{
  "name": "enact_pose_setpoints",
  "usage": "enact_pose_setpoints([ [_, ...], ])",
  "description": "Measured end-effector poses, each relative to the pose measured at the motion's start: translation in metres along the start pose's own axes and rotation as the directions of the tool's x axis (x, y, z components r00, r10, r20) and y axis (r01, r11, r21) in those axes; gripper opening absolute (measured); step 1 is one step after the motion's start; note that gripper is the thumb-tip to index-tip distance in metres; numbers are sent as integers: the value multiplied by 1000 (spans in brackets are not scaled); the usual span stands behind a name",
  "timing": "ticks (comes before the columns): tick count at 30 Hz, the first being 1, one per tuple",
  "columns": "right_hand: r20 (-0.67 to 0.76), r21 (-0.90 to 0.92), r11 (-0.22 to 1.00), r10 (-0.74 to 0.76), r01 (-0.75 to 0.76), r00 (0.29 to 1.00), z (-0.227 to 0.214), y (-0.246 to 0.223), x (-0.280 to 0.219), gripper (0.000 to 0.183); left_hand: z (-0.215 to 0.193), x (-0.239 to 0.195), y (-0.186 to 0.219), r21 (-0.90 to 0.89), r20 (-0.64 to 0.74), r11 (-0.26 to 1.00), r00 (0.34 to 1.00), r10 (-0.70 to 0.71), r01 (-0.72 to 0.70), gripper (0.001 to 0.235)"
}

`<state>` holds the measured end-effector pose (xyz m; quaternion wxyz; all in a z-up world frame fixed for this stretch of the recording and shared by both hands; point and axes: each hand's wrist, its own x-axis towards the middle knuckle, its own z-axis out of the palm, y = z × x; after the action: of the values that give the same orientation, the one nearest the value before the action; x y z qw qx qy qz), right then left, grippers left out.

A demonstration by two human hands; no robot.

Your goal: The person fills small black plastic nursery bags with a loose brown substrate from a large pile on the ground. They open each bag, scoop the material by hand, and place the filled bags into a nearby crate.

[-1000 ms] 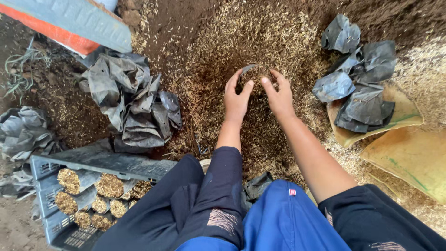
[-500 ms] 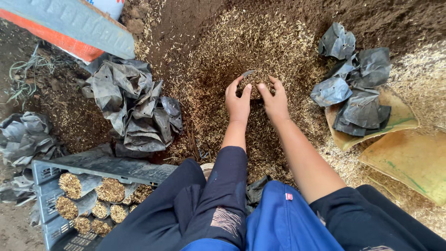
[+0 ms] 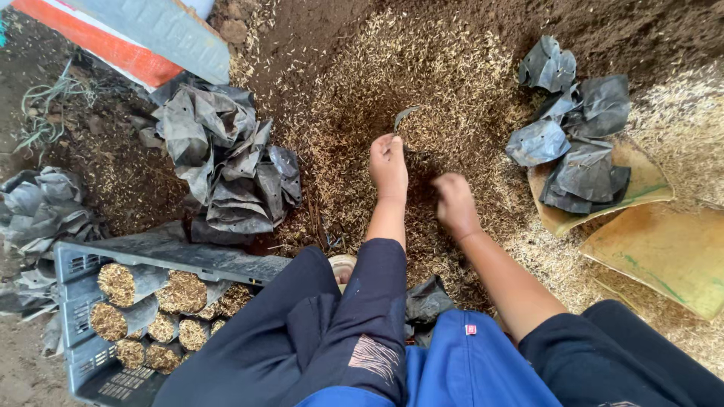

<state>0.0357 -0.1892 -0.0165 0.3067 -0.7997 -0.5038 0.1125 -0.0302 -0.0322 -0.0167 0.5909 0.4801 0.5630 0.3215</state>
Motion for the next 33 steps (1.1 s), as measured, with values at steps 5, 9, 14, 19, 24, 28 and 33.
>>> enact_pose_setpoints([
  [5,-46,730,599,524,-329,850,-22,-3,63,18,-6,-15,18,203,12,977,997,-71,67,32],
  [9,40,915,360,366,-181,930,-35,-24,110,19,-5,-22,31,250,38,967,998,-51,40,29],
  [14,-147,505,863,97,-10,984,-47,-42,116,30,-8,-23,32,324,31,946,999,5,-15,22],
  [19,33,-122,977,-169,172,985,-43,-46,84,57,-5,-21,23,299,26,953,998,52,-58,21],
  [24,165,-308,935,-131,177,978,-22,-46,80,68,-4,-16,5,224,28,964,990,142,-144,19],
  [28,204,-315,928,-138,198,969,-22,-50,88,67,-5,-11,2,330,41,920,977,211,-213,15],
  [33,288,-374,902,-109,217,951,-40,-56,92,73,-12,-14,24,446,120,852,962,245,-272,19],
])
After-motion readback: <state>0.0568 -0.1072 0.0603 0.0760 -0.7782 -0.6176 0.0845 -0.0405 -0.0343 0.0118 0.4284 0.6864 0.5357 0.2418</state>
